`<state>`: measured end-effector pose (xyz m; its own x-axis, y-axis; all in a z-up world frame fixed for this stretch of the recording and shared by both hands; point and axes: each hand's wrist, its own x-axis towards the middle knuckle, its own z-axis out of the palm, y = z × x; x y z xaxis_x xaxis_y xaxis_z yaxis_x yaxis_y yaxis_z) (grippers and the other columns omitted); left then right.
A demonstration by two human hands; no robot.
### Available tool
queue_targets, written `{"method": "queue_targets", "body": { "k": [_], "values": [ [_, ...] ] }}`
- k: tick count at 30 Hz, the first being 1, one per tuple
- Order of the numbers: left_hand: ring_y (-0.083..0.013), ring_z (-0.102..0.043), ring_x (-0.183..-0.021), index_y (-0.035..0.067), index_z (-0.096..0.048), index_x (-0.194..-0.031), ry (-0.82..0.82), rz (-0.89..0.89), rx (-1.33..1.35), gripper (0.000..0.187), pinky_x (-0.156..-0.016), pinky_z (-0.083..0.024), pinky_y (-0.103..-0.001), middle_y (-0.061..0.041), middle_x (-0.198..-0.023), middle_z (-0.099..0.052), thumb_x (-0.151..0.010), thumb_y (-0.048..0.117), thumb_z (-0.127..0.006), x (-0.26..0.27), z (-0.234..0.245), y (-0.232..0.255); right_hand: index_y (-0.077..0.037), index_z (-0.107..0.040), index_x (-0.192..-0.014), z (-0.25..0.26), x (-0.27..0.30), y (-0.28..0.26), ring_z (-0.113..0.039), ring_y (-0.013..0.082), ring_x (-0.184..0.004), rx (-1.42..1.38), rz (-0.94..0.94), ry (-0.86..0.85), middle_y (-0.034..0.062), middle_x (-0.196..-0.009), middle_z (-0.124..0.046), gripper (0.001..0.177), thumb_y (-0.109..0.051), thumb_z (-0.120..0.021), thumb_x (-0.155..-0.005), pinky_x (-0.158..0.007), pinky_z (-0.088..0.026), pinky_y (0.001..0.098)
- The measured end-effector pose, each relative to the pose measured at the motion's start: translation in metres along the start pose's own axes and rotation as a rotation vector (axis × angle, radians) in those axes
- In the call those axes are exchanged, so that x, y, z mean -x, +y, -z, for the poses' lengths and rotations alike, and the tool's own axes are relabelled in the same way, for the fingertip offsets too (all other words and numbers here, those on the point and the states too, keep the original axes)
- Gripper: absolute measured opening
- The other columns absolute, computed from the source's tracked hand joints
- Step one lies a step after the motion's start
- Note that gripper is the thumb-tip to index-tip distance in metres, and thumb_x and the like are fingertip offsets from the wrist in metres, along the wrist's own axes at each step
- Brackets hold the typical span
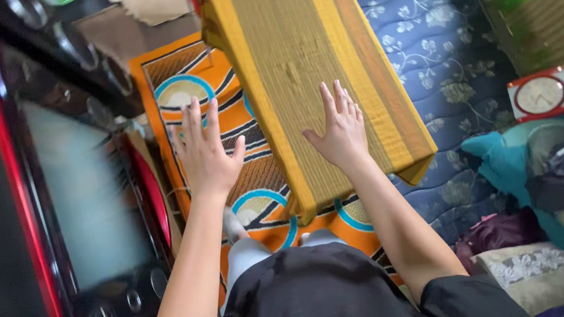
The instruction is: The person folds a gray t-shirt on a wooden table, then places it into a drawer. They then pick up a black t-shirt with a graphic print and begin folding it.
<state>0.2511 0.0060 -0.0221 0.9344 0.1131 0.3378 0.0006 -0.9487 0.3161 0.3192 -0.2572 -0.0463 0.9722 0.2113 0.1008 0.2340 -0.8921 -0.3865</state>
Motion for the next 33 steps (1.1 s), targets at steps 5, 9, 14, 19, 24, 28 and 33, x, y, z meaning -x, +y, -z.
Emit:
{"method": "queue_targets", "body": {
  "k": [5, 9, 14, 19, 24, 28, 33],
  "values": [
    [-0.0376, -0.023, -0.155, 0.017, -0.033, -0.159, -0.054, -0.072, 0.045, 0.084, -0.123, -0.014, -0.063, -0.018, -0.167, -0.026, -0.09, 0.044, -0.071, -0.098, -0.041, -0.054, -0.012, -0.024, -0.16, -0.032, -0.077, -0.021, -0.025, 0.0419, -0.15, 0.009, -0.067, 0.036, 0.0243, -0.164, -0.022, 0.106, -0.043, -0.083, -0.078, -0.119, -0.023, 0.0543],
    [-0.0369, -0.021, -0.155, 0.017, -0.032, -0.16, -0.14, -0.123, 0.044, 0.084, -0.121, -0.014, -0.063, -0.018, -0.166, -0.025, -0.09, 0.044, -0.07, -0.169, -0.054, -0.123, -0.01, -0.025, -0.162, -0.064, -0.144, -0.059, -0.032, 0.0426, -0.149, -0.025, -0.126, 0.109, 0.0248, -0.165, -0.025, 0.103, -0.043, -0.082, -0.083, -0.119, -0.028, 0.0549],
    [-0.0349, -0.019, -0.154, 0.017, -0.03, -0.16, -0.209, -0.155, 0.023, 0.085, -0.123, -0.012, -0.062, -0.018, -0.165, -0.024, -0.09, 0.046, -0.068, -0.277, -0.052, -0.197, -0.012, -0.028, -0.159, -0.08, -0.23, -0.118, -0.037, 0.0431, -0.144, -0.017, -0.243, 0.117, 0.0227, -0.164, -0.027, 0.103, -0.045, -0.083, -0.079, -0.117, -0.032, 0.054],
    [-0.0336, -0.021, -0.154, 0.017, -0.03, -0.16, -0.25, -0.166, -0.017, 0.081, -0.122, -0.011, -0.062, -0.016, -0.164, -0.026, -0.093, 0.048, -0.064, -0.354, -0.069, -0.241, -0.013, -0.028, -0.158, -0.091, -0.298, -0.143, -0.035, 0.0432, -0.145, -0.015, -0.349, 0.103, 0.0223, -0.164, -0.026, 0.101, -0.046, -0.082, -0.08, -0.116, -0.03, 0.0541],
    [-0.0329, -0.024, -0.153, 0.015, -0.032, -0.16, -0.221, -0.229, 0.032, 0.081, -0.123, -0.014, -0.062, -0.017, -0.165, -0.028, -0.093, 0.047, -0.065, -0.421, -0.095, -0.262, -0.013, -0.028, -0.159, -0.105, -0.37, -0.146, -0.035, 0.0416, -0.146, -0.03, -0.398, 0.116, 0.0218, -0.165, -0.025, 0.1, -0.048, -0.081, -0.081, -0.116, -0.03, 0.0528],
    [-0.0346, -0.025, -0.152, 0.013, -0.035, -0.158, -0.249, -0.248, -0.002, 0.081, -0.12, -0.015, -0.063, -0.019, -0.164, -0.03, -0.09, 0.046, -0.066, -0.482, -0.131, -0.272, -0.013, -0.029, -0.158, -0.133, -0.441, -0.122, -0.035, 0.0419, -0.145, -0.023, -0.409, 0.084, 0.0213, -0.164, -0.026, 0.098, -0.045, -0.08, -0.082, -0.115, -0.03, 0.0536],
    [-0.0345, -0.026, -0.152, 0.013, -0.039, -0.156, -0.313, -0.211, 0.04, 0.079, -0.121, -0.015, -0.062, -0.017, -0.163, -0.033, -0.09, 0.044, -0.069, -0.56, -0.181, -0.281, -0.01, -0.035, -0.154, -0.174, -0.538, -0.093, -0.041, 0.0411, -0.141, -0.074, -0.383, 0.113, 0.0236, -0.157, -0.037, 0.094, -0.044, -0.082, -0.08, -0.11, -0.038, 0.0514]
  ]
}}
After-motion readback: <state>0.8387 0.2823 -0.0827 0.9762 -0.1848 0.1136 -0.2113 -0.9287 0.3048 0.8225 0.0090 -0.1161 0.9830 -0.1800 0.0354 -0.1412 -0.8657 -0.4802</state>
